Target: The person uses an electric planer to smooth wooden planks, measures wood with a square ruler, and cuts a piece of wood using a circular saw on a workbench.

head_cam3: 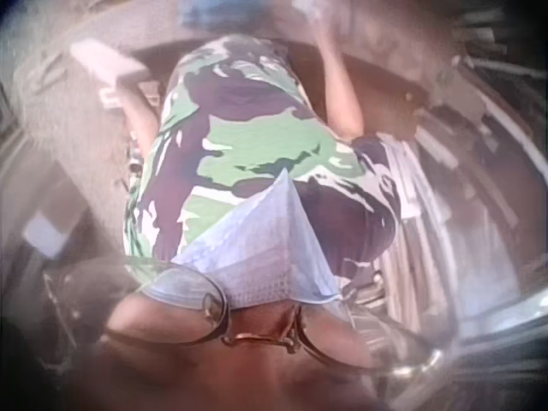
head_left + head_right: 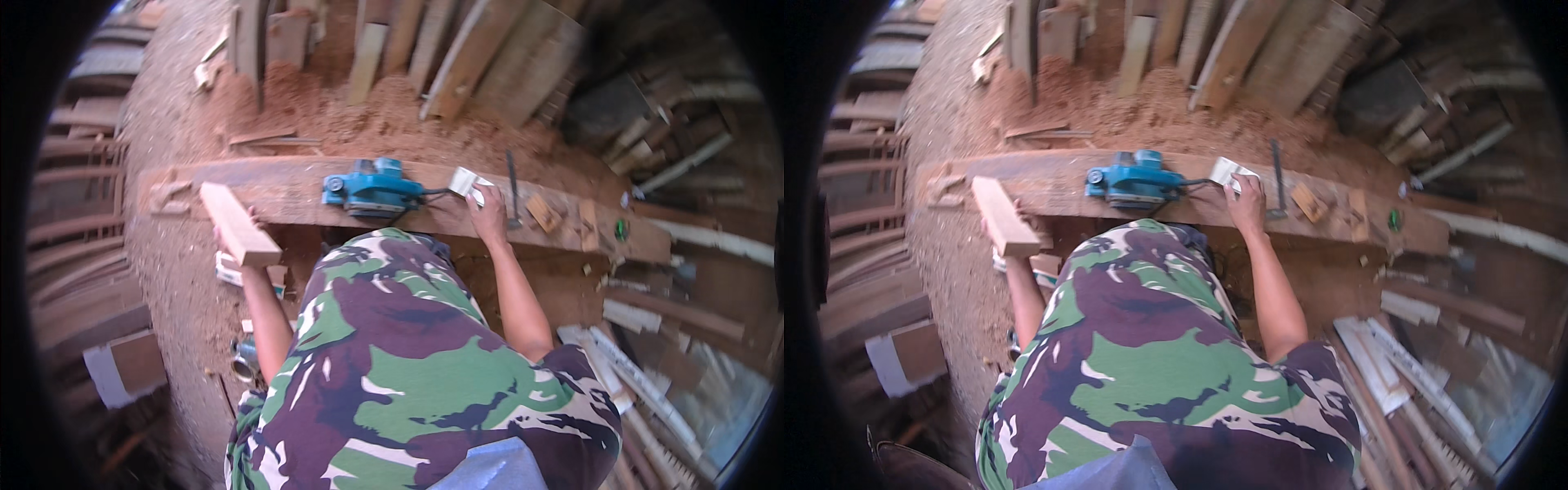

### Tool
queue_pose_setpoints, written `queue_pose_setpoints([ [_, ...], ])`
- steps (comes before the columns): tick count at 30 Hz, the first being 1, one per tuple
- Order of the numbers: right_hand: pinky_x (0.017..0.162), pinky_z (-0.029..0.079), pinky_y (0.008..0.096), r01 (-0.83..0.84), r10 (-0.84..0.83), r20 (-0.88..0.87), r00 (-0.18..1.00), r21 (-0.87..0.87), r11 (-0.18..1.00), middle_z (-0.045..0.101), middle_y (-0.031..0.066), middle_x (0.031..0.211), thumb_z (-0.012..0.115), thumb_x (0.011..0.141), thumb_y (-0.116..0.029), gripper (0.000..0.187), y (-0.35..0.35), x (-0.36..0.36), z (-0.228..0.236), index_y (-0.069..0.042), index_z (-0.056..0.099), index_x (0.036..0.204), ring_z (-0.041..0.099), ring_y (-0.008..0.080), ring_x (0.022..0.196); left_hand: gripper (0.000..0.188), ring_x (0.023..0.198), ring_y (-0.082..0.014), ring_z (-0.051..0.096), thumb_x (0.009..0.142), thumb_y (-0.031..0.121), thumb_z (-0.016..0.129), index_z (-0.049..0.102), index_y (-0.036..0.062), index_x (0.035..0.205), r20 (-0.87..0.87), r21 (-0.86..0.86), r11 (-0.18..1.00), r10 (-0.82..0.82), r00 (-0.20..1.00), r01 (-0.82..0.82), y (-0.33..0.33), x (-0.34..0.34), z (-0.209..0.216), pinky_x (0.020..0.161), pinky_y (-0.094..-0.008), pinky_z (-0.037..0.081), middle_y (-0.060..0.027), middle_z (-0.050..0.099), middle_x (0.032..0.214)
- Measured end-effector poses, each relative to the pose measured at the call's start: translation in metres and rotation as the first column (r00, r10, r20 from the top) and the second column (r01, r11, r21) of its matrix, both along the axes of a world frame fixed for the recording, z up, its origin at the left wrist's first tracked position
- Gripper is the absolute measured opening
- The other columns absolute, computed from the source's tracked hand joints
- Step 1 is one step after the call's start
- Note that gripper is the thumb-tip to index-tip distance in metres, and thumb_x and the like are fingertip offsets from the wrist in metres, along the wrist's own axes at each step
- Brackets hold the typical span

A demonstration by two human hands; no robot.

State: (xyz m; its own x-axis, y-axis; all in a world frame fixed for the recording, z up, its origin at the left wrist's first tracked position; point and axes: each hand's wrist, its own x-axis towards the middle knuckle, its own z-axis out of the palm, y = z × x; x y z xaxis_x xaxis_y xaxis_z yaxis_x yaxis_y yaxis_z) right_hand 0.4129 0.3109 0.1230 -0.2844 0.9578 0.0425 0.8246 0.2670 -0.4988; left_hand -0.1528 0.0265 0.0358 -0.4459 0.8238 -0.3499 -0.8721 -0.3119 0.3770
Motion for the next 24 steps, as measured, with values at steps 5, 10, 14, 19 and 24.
queue_pose_setpoints([
  [5, 0.099, 0.048, 0.0526, 0.414, -0.436, 0.07, 0.897, 0.208, 0.886, 0.062, 0.0195, 0.121, 0.072, 0.092, -0.018, 0.029, -0.014, 0.074, 0.014, -0.009, 0.068, 0.119, 0.058, 0.0408, 0.117, 0.099, 0.091, -0.0357, 0.059, 0.088, 0.068, 0.063, 0.028, 0.0105, 0.161, 0.036, -0.024, 0.996, 0.082, 0.996, -0.081, 0.017, 0.038, 0.051, 0.084, -0.0465, 0.056, -0.0357, 0.052, 0.135],
  [10, 0.104, 0.043, 0.0549, 0.65, -0.663, -0.07, 0.745, 0.302, 0.698, 0.061, 0.0253, 0.124, 0.067, 0.085, -0.007, 0.033, 0.006, 0.123, 0.023, -0.003, 0.063, 0.117, 0.055, 0.0417, 0.123, 0.113, 0.089, -0.0309, 0.061, 0.09, 0.079, 0.059, 0.036, -0.0147, 0.149, 0.209, 0.024, 1.0, 0.002, 0.978, -0.007, -0.011, 0.039, 0.061, 0.083, -0.0414, 0.057, -0.0309, 0.057, 0.128],
  [14, 0.1, 0.053, 0.0418, 0.38, -0.794, -0.407, 0.453, -0.717, 0.584, 0.059, 0.0127, 0.141, 0.07, 0.098, -0.041, 0.062, 0.031, 0.194, 0.005, -0.004, 0.057, 0.146, 0.066, 0.0254, 0.114, 0.119, 0.081, -0.0276, 0.062, 0.087, 0.087, 0.053, 0.043, -0.0194, 0.14, -0.088, -0.208, 0.978, -0.042, 0.995, 0.023, -0.008, 0.066, 0.06, 0.076, -0.0391, 0.058, -0.023, 0.061, 0.113],
  [19, 0.077, 0.057, 0.0335, 0.456, -0.737, 0.017, 0.675, -0.795, 0.399, 0.065, 0.0033, 0.132, 0.069, 0.097, -0.053, 0.06, 0.029, 0.225, 0.04, -0.029, 0.055, 0.15, 0.075, 0.0251, 0.088, 0.093, 0.07, -0.0181, 0.066, 0.092, 0.08, 0.053, 0.052, -0.0037, 0.131, -0.342, -0.437, 0.866, 0.09, 0.935, -0.243, 0.01, 0.116, 0.12, 0.057, -0.0314, 0.06, -0.0154, 0.065, 0.105],
  [24, 0.064, 0.055, 0.0267, 0.398, -0.685, -0.282, 0.672, -0.642, 0.655, 0.067, 0.0082, 0.126, 0.07, 0.099, -0.047, 0.056, 0.076, 0.139, 0.061, -0.02, 0.057, 0.146, 0.074, 0.0263, 0.078, 0.086, 0.069, -0.0183, 0.067, 0.094, 0.076, 0.054, 0.049, 0.0007, 0.135, -0.391, -0.341, 0.866, 0.222, 0.893, -0.365, -0.003, 0.119, 0.111, 0.054, -0.0319, 0.06, -0.0165, 0.065, 0.107],
])
